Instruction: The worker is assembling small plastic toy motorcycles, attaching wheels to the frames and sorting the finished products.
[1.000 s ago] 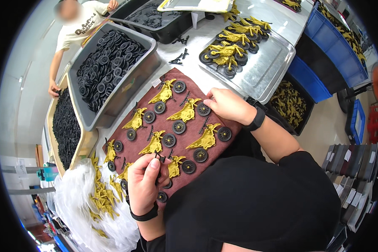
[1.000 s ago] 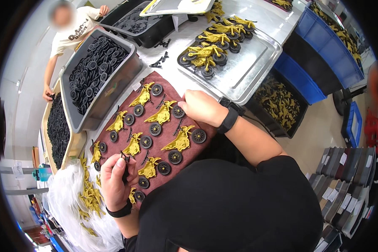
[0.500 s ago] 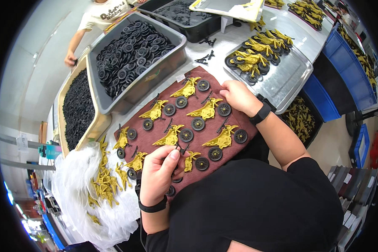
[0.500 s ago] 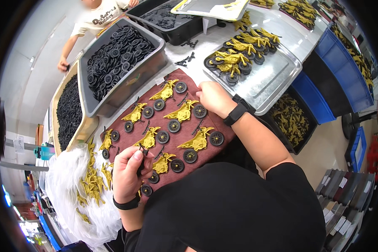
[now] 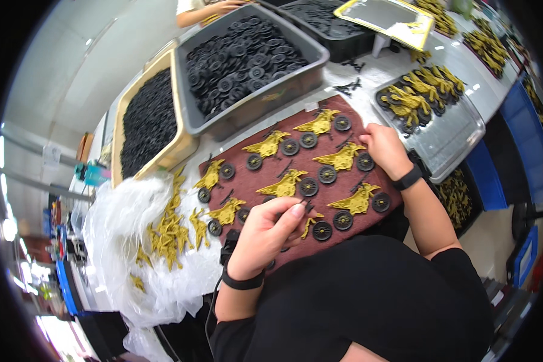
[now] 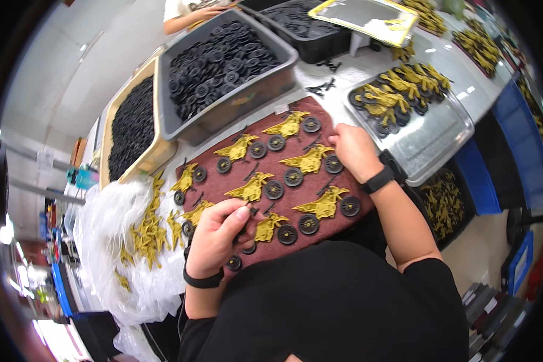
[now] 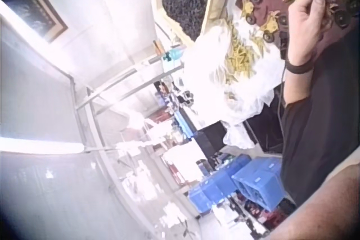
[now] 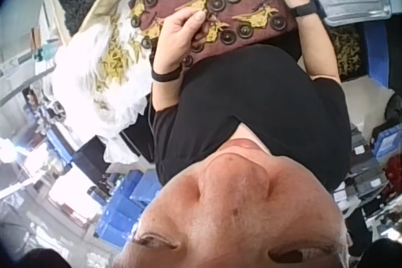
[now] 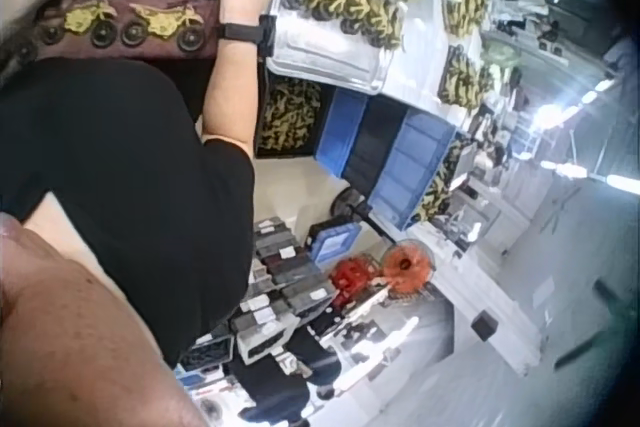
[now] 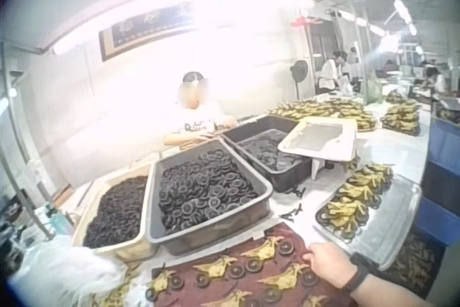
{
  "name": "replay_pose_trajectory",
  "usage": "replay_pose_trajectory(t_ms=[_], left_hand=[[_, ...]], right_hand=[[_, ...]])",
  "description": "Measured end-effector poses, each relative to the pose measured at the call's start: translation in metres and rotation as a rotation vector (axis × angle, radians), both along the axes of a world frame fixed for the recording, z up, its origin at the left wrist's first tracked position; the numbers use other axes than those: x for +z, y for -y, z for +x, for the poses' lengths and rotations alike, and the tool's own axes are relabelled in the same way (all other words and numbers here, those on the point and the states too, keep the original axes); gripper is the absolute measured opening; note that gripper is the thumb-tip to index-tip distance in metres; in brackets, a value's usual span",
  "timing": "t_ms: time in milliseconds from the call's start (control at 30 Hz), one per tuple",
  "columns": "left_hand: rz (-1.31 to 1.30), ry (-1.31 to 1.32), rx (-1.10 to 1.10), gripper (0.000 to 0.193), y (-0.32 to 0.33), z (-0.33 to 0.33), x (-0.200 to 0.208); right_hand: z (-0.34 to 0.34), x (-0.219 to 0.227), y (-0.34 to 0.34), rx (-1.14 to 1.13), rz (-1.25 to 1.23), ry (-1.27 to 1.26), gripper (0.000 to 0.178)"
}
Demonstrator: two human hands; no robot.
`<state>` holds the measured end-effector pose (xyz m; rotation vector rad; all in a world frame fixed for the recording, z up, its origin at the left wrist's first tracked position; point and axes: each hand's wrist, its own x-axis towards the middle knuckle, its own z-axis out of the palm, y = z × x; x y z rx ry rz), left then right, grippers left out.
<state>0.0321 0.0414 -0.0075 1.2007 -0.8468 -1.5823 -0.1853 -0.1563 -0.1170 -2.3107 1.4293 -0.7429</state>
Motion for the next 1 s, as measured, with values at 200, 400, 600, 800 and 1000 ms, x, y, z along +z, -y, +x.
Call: replay_pose_trajectory(t_ms=[200,400,600,800,1000], left_hand=[[-0.043,0.031,-0.031,0.023,0.003,-0.003,0.002],[-0.033,0.009,-0.044,0.024,0.003,0.0,0.001],[-0.036,-0.019,-0.083,0.024,0.004,-0.001,0.002],[-0.039,-0.03,-0.084,0.024,0.004,0.0,0.0],[-0.053,0.005,-0.08,0.025,0.004,-0.002,0.001]], right_hand=[[-0.004,-0.006,0.003,-0.01,0.006,-0.039,0.017],[-0.011,-0.017,0.01,0.079,-0.005,0.081,0.019],[-0.009,0.004,0.012,0.023,0.084,-0.005,0.016],[-0.009,0.006,0.012,0.026,0.068,-0.05,0.021],[-0.009,-0.005,0.013,0.04,-0.005,-0.024,0.017]])
